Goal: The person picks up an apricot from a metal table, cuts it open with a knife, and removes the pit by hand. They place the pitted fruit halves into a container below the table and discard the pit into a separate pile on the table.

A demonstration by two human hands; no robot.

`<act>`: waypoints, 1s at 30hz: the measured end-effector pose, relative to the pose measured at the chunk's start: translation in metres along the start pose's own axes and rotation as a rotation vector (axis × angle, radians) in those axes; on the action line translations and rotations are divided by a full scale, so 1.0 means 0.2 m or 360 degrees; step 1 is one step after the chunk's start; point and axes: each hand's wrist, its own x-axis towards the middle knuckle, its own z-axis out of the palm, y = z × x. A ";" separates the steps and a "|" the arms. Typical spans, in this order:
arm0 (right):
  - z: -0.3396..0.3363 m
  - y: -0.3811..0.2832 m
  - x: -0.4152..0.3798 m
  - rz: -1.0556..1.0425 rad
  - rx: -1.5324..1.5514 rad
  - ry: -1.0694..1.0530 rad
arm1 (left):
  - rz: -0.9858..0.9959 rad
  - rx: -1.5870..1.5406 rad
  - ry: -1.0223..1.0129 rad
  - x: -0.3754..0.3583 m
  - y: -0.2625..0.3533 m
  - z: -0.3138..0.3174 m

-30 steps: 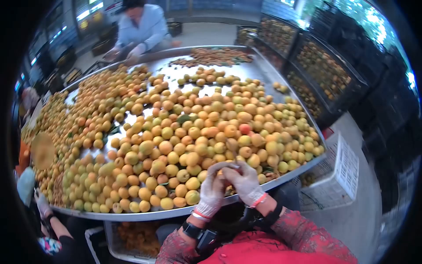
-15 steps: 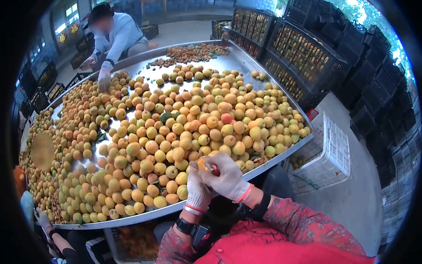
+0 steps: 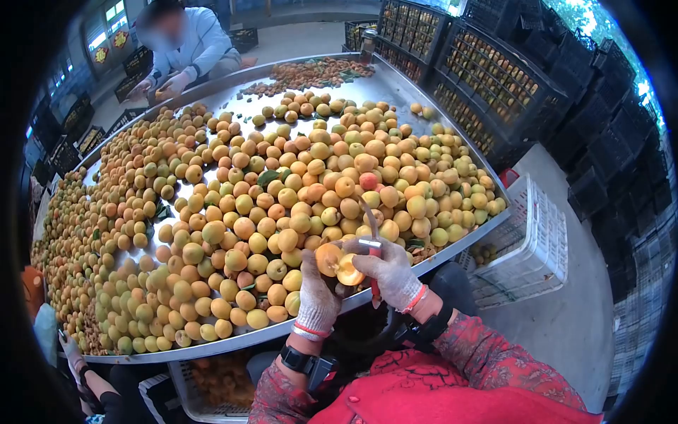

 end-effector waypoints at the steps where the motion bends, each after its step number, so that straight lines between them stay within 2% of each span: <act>1: -0.02 0.02 0.02 -0.0012 0.0081 -0.0033 | -0.0024 -0.0020 0.0006 0.01 0.00 0.00; 4: -0.05 0.03 0.03 0.0060 0.0589 -0.0116 | -0.0101 -0.0119 -0.0086 0.05 0.00 -0.06; 5: -0.05 0.02 0.03 0.0109 0.0801 -0.0145 | -0.0127 -0.0173 -0.0188 0.10 -0.03 -0.18; 6: -0.04 0.02 0.02 0.0069 0.0819 -0.0140 | -0.0120 -0.0229 -0.0214 0.11 -0.04 -0.18; 8: -0.03 0.01 0.03 0.0034 0.0223 0.0050 | -0.0085 -0.0343 -0.0196 0.11 -0.06 -0.16; 10: -0.04 0.09 0.08 -0.0339 -0.0257 0.0130 | -0.0057 -0.0394 -0.0177 0.08 -0.05 -0.10; 13: -0.06 0.13 0.12 -0.0389 -0.0459 0.0073 | -0.0046 -0.0388 -0.0228 0.05 -0.04 -0.08; 17: -0.04 0.11 0.13 -0.0400 -0.0160 0.0196 | -0.0021 -0.0389 -0.0266 0.04 -0.03 -0.06; 20: 0.01 -0.04 0.10 -0.0349 0.0030 0.0250 | -0.0042 -0.0116 -0.0091 0.03 -0.03 -0.06; 24: 0.03 -0.17 0.06 -0.0346 0.0146 0.0286 | 0.0152 0.0382 -0.0143 0.02 -0.04 -0.05; 27: 0.04 -0.21 0.09 -0.0434 0.0530 0.0232 | 0.0076 0.0335 -0.0196 -0.04 -0.01 0.04; 30: 0.05 -0.22 0.11 -0.0568 0.0630 0.0255 | -0.0006 0.0320 -0.0213 -0.09 0.02 0.10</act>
